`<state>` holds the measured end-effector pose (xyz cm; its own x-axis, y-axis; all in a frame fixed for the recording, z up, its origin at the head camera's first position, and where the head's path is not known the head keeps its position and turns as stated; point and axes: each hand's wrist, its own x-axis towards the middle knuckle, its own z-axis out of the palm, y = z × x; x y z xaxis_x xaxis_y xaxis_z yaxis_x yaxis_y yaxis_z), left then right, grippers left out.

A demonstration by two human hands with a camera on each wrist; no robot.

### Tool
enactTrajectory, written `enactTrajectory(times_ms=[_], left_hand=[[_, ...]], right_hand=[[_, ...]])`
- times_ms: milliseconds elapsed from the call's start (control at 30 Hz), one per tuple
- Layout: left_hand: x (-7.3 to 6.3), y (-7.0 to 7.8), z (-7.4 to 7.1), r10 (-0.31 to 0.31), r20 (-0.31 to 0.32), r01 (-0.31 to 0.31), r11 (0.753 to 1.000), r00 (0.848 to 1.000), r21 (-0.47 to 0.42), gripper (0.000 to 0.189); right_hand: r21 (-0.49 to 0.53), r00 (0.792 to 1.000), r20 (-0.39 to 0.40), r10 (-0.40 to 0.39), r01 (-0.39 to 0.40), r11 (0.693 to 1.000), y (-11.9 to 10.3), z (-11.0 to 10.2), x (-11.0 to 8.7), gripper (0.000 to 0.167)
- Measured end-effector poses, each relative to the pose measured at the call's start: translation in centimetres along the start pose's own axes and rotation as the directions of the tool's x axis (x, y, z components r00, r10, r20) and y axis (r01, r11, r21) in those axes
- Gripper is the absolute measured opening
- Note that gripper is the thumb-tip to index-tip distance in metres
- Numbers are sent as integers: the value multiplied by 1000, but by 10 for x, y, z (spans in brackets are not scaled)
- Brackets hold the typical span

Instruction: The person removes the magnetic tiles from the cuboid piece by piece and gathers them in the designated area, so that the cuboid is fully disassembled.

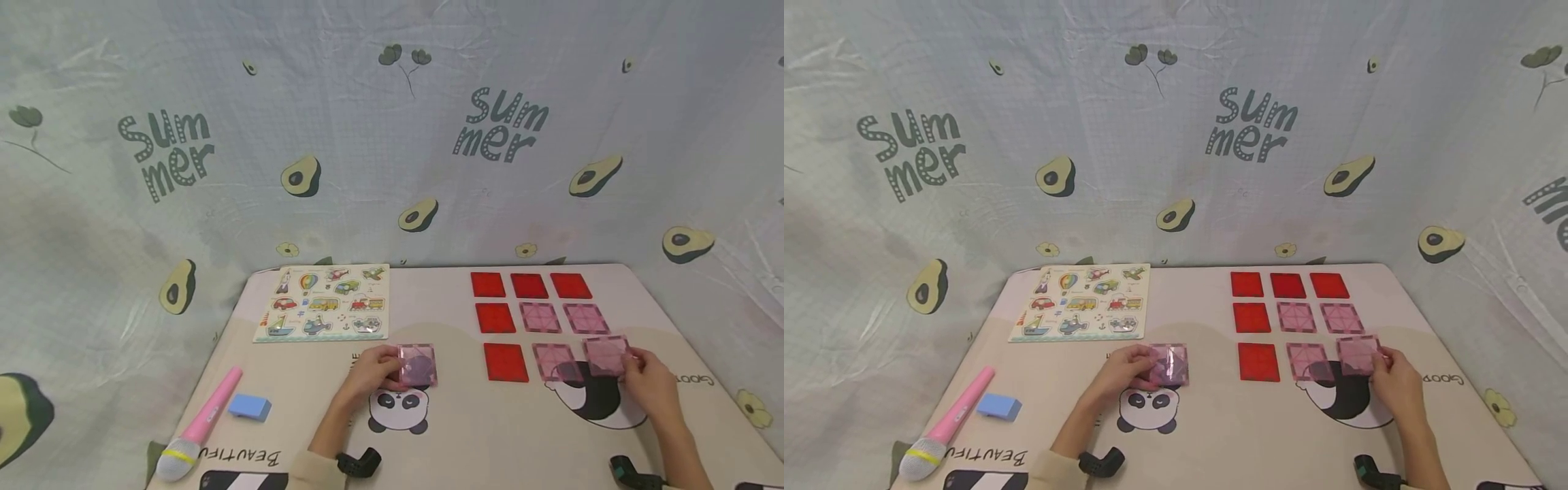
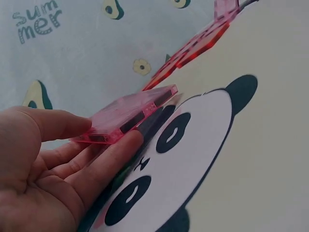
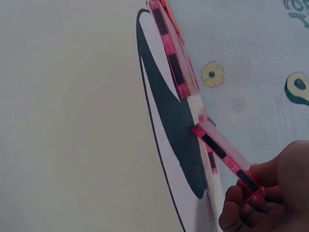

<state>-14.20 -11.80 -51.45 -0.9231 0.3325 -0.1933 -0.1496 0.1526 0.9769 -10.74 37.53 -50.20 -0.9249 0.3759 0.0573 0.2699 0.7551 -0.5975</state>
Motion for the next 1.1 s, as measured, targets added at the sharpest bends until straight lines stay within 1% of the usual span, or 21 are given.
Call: enactTrajectory(times_ms=[133, 267, 433, 500, 600, 733, 900, 1000, 1100], left_hand=[[-2, 3, 9, -2, 17, 2, 1000, 1000, -10, 37], [-5, 8, 19, 2, 57, -1, 1000, 998, -26, 36], [-11, 12, 33, 9, 117, -3, 999, 993, -48, 34], [-11, 12, 40, 4, 129, 5, 998, 992, -67, 34], [-13, 12, 52, -1, 152, 16, 995, 988, -97, 32], [-13, 10, 70, -20, 175, 48, 987, 984, -156, 28], [-10, 5, 91, -47, 170, 87, 968, 984, -236, 25], [-10, 3, 104, -58, 161, 99, 959, 985, -265, 25], [-9, 2, 116, -61, 145, 98, 959, 988, -266, 24]], right_hand=[[-14, 999, 22, 33, -32, 999, 2, 1, 0, 48], [-17, 997, 48, 54, -53, 998, 2, 2, 1, 52], [-42, 993, 99, 59, -55, 998, 2, 1, 1, 66], [-57, 992, 114, 61, -55, 997, 2, 1, 2, 70], [-70, 992, 114, 61, -54, 996, 3, 1, 3, 72], [-74, 993, 99, 62, -55, 996, 5, 4, 4, 72], [-67, 996, 71, 57, -52, 996, 5, 7, 2, 70], [-64, 997, 55, 49, -46, 997, 4, 8, 2, 68], [-61, 998, 48, 47, -44, 997, 3, 8, 1, 68]])
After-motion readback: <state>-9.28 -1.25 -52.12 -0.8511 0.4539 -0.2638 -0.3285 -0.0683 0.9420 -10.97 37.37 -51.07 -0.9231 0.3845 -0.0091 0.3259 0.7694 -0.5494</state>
